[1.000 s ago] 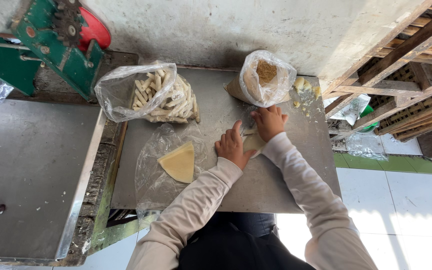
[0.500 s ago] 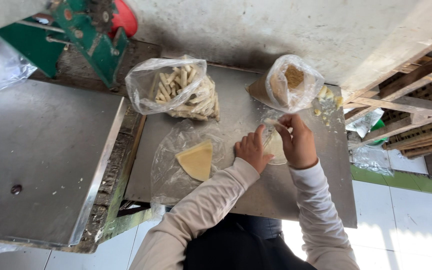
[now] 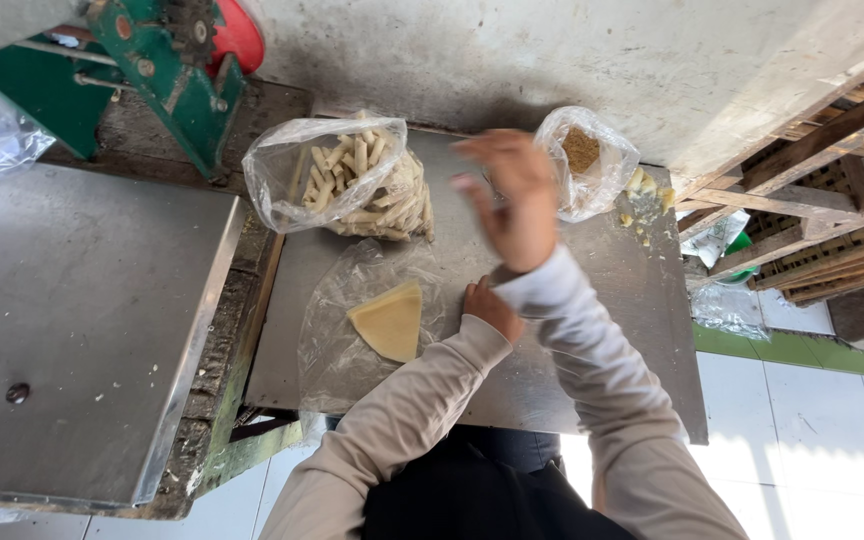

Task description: The person folds small triangle-shaped food wrappers by hand, placing a small amount of granular filling from a plastic bag onto each wrapper before rolling and sealing them.

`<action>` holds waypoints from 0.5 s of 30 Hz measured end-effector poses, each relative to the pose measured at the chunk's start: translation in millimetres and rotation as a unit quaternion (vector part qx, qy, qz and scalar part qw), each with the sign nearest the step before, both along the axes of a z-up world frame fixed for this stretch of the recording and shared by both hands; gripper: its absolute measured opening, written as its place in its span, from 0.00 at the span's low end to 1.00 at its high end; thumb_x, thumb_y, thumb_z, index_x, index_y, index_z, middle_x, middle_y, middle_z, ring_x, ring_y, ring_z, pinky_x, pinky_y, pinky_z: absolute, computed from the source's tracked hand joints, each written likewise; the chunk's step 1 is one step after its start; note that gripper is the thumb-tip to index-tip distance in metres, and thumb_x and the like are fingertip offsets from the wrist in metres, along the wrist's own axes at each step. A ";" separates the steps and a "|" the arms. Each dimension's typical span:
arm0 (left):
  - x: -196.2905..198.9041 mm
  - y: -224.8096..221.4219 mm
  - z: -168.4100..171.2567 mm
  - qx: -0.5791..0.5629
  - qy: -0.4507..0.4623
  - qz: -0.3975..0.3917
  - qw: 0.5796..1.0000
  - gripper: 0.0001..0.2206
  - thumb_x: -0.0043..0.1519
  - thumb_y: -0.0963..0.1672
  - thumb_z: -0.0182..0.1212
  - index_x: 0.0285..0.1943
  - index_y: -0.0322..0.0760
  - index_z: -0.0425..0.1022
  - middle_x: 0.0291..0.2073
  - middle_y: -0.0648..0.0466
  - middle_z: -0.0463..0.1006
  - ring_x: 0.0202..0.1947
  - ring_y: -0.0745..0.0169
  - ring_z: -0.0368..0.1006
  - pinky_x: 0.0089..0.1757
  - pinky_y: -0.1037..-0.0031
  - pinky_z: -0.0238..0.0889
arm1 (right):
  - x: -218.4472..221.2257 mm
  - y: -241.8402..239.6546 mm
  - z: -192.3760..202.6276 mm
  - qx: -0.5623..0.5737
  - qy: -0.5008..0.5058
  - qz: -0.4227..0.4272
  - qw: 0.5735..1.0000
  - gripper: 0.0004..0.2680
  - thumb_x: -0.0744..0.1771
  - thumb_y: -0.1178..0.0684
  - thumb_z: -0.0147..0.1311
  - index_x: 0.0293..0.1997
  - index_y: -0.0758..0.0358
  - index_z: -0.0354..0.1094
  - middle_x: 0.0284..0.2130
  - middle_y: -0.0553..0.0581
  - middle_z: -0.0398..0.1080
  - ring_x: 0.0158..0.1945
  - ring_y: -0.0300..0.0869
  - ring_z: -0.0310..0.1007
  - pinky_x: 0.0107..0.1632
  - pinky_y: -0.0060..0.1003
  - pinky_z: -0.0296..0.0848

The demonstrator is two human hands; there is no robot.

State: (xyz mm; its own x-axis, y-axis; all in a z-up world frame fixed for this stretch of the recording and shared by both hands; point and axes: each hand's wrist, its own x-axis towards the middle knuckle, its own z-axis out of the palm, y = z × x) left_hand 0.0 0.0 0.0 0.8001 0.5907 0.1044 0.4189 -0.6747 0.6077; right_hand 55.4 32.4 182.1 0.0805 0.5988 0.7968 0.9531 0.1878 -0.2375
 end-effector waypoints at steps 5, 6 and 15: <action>-16.8 -4.5 32.6 -0.016 -0.003 0.001 1.000 0.39 0.55 0.47 0.74 0.72 0.39 0.52 0.45 0.44 0.79 0.46 0.46 0.75 0.48 0.56 0.60 | 133.6 -73.8 -30.7 0.008 0.091 -0.249 0.964 0.12 0.70 0.53 0.62 0.57 0.67 0.69 0.44 0.61 0.69 0.42 0.42 0.70 0.42 0.32 0.73; -15.7 -4.9 35.0 -0.018 0.003 0.005 1.000 0.39 0.54 0.47 0.74 0.71 0.40 0.53 0.43 0.45 0.80 0.44 0.46 0.76 0.47 0.55 0.59 | 149.8 -83.8 -41.3 0.008 0.139 -0.260 0.956 0.13 0.70 0.52 0.64 0.56 0.68 0.68 0.39 0.59 0.68 0.38 0.40 0.67 0.39 0.31 0.70; -13.7 -7.3 28.1 -0.051 -0.034 -0.036 0.997 0.29 0.59 0.42 0.68 0.68 0.41 0.57 0.36 0.48 0.83 0.39 0.47 0.79 0.47 0.56 0.61 | 172.7 -68.0 -89.9 -0.020 0.447 -0.040 0.893 0.07 0.69 0.55 0.59 0.50 0.63 0.76 0.33 0.45 0.74 0.29 0.30 0.62 0.32 0.24 0.64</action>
